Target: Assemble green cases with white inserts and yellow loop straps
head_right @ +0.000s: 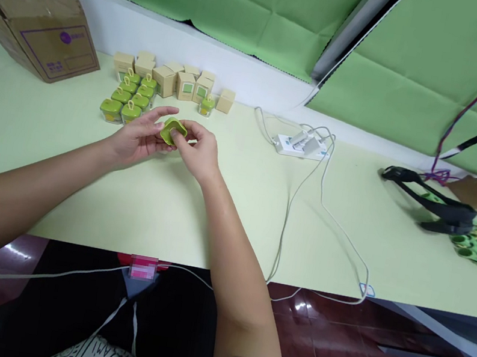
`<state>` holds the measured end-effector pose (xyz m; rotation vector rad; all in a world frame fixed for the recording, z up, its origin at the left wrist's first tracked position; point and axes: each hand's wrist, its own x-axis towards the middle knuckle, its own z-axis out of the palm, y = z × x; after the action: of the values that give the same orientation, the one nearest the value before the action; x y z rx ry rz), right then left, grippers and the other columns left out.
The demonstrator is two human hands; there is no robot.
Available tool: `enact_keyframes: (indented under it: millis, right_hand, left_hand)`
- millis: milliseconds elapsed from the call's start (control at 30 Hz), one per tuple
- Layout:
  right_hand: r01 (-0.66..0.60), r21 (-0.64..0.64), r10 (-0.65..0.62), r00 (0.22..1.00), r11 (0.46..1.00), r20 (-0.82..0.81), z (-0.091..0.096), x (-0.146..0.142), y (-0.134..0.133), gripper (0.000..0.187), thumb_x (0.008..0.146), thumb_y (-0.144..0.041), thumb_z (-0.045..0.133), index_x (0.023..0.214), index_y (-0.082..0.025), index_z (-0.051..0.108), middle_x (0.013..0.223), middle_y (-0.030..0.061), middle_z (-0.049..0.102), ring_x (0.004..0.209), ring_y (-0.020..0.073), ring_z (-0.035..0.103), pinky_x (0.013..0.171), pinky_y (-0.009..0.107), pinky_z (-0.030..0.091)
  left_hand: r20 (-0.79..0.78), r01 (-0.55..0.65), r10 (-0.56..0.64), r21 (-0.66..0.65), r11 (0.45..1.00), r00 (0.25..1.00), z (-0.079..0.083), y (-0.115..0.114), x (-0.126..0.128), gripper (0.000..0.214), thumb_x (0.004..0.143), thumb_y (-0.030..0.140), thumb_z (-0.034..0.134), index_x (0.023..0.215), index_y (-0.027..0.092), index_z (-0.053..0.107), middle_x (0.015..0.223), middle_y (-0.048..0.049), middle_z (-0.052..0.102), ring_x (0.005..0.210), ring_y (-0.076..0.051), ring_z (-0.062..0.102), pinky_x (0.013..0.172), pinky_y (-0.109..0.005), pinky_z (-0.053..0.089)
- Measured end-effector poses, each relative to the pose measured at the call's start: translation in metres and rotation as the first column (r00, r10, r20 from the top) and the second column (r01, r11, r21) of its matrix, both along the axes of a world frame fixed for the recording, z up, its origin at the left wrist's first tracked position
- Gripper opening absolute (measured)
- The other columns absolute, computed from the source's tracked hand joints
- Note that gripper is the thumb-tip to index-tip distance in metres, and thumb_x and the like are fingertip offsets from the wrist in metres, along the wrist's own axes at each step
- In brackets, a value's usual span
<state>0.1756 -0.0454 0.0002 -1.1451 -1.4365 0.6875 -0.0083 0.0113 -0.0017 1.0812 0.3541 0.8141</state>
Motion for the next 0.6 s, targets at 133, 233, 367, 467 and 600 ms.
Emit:
enact_keyframes:
  millis: [133,233,367,467,600]
  right_hand:
    - [0.000,-0.012,0.001,1.000,1.000,0.019,0.0044,0.0016,-0.0027,0.024,0.086,-0.041,0.078,0.099,-0.021,0.079,0.093,0.0024,0.081,0.081,0.0164,0.069,0.081,0.036,0.061]
    - [0.006,-0.017,-0.006,1.000,1.000,0.024,0.0059,0.0017,-0.0032,0.020,0.085,-0.038,0.077,0.097,-0.022,0.079,0.093,0.0022,0.081,0.082,0.0171,0.072,0.084,0.037,0.063]
    - [0.012,-0.014,-0.012,1.000,1.000,0.000,0.0037,0.0016,-0.0007,0.021,0.084,-0.037,0.079,0.098,-0.022,0.078,0.094,0.0025,0.083,0.085,0.0183,0.075,0.088,0.039,0.065]
    - [0.006,-0.005,-0.006,1.000,1.000,-0.029,0.0007,0.0014,0.0016,0.023,0.084,-0.038,0.081,0.100,-0.022,0.078,0.096,0.0030,0.083,0.088,0.0189,0.076,0.090,0.040,0.066]
    - [-0.035,-0.015,0.034,0.996,0.999,-0.087,-0.0036,0.0004,0.0036,0.029,0.085,-0.044,0.082,0.105,-0.023,0.079,0.101,0.0032,0.083,0.091,0.0187,0.077,0.091,0.039,0.066]
  left_hand:
    - [-0.007,0.010,-0.010,0.004,1.000,1.000,0.0001,-0.0017,0.0009,0.073,0.078,0.040,0.102,0.139,0.025,0.064,0.088,0.0030,0.079,0.087,-0.017,0.080,0.088,-0.032,0.066]
    - [-0.021,0.012,-0.012,0.015,1.000,1.000,0.0000,-0.0019,0.0009,0.073,0.078,0.041,0.101,0.140,0.026,0.065,0.091,0.0023,0.081,0.085,-0.017,0.081,0.088,-0.032,0.066]
    - [-0.035,0.015,-0.014,0.016,1.000,0.999,-0.0008,-0.0008,0.0004,0.070,0.081,0.042,0.099,0.140,0.025,0.065,0.091,0.0013,0.081,0.085,-0.018,0.081,0.088,-0.033,0.067]
    - [-0.034,0.011,-0.011,0.012,1.000,0.999,-0.0012,-0.0004,0.0002,0.067,0.081,0.043,0.098,0.138,0.025,0.067,0.090,0.0007,0.081,0.085,-0.018,0.081,0.087,-0.033,0.067]
    - [-0.039,-0.009,0.009,0.012,1.000,0.999,-0.0003,-0.0003,-0.0001,0.064,0.081,0.040,0.097,0.136,0.024,0.069,0.090,0.0004,0.081,0.084,-0.018,0.081,0.086,-0.032,0.066]
